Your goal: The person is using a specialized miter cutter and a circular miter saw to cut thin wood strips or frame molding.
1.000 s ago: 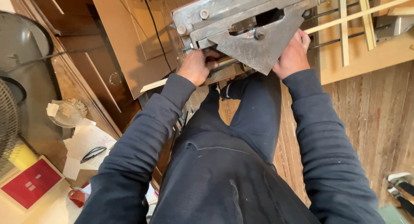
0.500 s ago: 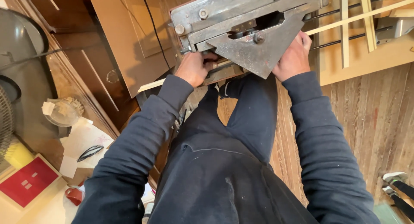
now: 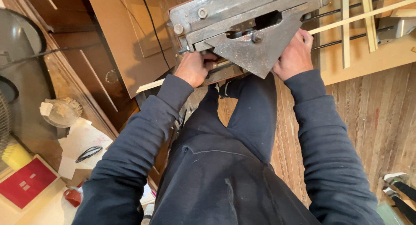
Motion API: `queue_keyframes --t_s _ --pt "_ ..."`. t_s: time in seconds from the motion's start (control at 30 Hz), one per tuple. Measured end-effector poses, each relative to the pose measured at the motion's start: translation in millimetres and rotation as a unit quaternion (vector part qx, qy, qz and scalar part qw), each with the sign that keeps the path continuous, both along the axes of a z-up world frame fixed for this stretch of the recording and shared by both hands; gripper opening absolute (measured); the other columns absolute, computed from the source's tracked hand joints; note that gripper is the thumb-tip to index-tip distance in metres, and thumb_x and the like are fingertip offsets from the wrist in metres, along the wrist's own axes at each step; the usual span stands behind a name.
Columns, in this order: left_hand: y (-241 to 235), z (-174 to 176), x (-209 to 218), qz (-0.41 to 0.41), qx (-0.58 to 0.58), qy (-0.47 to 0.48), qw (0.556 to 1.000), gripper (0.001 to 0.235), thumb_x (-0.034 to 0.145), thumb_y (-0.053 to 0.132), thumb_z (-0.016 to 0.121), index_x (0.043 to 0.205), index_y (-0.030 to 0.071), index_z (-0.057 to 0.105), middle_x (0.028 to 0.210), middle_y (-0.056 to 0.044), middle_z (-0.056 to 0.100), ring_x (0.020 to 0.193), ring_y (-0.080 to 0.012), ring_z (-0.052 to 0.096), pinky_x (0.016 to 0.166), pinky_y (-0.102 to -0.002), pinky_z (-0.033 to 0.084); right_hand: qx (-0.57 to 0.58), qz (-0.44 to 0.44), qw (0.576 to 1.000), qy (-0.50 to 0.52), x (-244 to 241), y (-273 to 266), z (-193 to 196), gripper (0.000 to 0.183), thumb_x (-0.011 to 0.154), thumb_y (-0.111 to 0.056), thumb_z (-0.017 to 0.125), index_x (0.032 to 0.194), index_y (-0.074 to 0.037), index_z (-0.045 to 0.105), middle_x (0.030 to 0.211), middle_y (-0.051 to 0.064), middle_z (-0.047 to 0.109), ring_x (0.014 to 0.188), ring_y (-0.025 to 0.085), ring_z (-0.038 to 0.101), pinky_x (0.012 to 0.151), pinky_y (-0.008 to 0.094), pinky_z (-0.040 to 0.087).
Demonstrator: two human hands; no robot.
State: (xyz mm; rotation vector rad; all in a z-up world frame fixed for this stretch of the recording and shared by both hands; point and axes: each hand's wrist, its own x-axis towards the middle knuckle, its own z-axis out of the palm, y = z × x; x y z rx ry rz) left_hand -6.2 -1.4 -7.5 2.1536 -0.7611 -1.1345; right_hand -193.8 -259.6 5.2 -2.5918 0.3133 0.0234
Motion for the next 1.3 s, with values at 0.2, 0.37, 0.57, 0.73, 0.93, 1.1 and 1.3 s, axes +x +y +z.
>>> queue_keyframes --t_s 0.2,0.37,0.57,0.73,0.93,1.1,1.3 --pt "1.7 -1.8 -1.7 0.013 -0.011 0.011 1.000 0.025 0.087 0.018 0.074 0.108 0.005 0.077 0.097 -0.025 0.073 0.094 -0.0429 0.069 0.085 -0.046 0.055 0.008 -0.001 1.000 -0.008 0.7 -0.1 -0.4 0.028 0.091 -0.018 0.075 0.116 -0.007 0.072 0.127 0.014 0.064 0.130 0.036 0.053 0.114 0.051 0.031" --pt "3.5 -5.9 -2.7 -0.007 -0.031 0.011 0.999 0.024 0.087 0.017 0.073 0.107 0.005 0.079 0.098 -0.023 0.074 0.094 -0.0424 0.071 0.086 -0.046 0.054 -0.032 0.003 0.999 -0.007 -2.6 -3.7 -0.1 0.033 0.088 -0.022 0.077 0.115 -0.005 0.073 0.126 0.018 0.062 0.127 0.037 0.051 0.112 0.051 0.032" --pt "0.4 -10.7 -1.9 -0.058 -0.017 -0.010 0.998 0.035 0.093 0.029 0.071 0.118 0.005 0.072 0.108 -0.023 0.074 0.102 -0.0432 0.068 0.087 -0.050 0.053 -0.054 0.017 0.991 0.124 7.2 -18.3 13.6 0.023 0.093 -0.031 0.077 0.103 -0.010 0.078 0.108 0.009 0.065 0.111 0.032 0.057 0.099 0.049 0.038" --pt "7.0 -6.3 -2.3 0.003 -0.006 0.006 1.000 0.043 0.090 0.025 0.075 0.126 0.004 0.066 0.118 -0.022 0.072 0.110 -0.0403 0.068 0.089 -0.047 0.053 0.026 0.022 0.999 0.039 19.6 -16.4 13.3 0.031 0.088 -0.047 0.078 0.099 -0.018 0.081 0.093 0.005 0.060 0.101 0.027 0.057 0.094 0.048 0.039" --pt "5.4 -6.6 -1.6 -0.004 -0.046 0.004 0.999 0.046 0.089 0.024 0.077 0.127 0.003 0.065 0.122 -0.021 0.071 0.114 -0.0402 0.067 0.092 -0.046 0.051 0.027 0.042 0.999 0.022 18.1 -22.5 10.3 0.030 0.090 -0.047 0.076 0.101 -0.019 0.080 0.093 0.006 0.057 0.099 0.028 0.056 0.085 0.042 0.041" --pt "8.4 -12.4 0.2 0.002 0.063 0.001 0.998 0.047 0.088 0.027 0.076 0.127 0.004 0.066 0.118 -0.023 0.071 0.111 -0.0442 0.065 0.090 -0.048 0.051 0.030 0.043 0.997 0.050 23.8 -20.3 21.8 0.029 0.090 -0.047 0.076 0.100 -0.020 0.080 0.092 0.006 0.057 0.098 0.029 0.056 0.081 0.043 0.041" --pt "8.3 -20.0 0.7 -0.036 0.032 -0.010 0.999 0.032 0.093 0.024 0.070 0.120 0.006 0.073 0.112 -0.023 0.073 0.106 -0.0445 0.067 0.090 -0.050 0.053 0.007 0.061 0.998 0.014 12.5 -27.6 1.1 0.035 0.088 -0.044 0.082 0.102 -0.012 0.078 0.101 0.012 0.059 0.100 0.034 0.057 0.083 0.047 0.045"
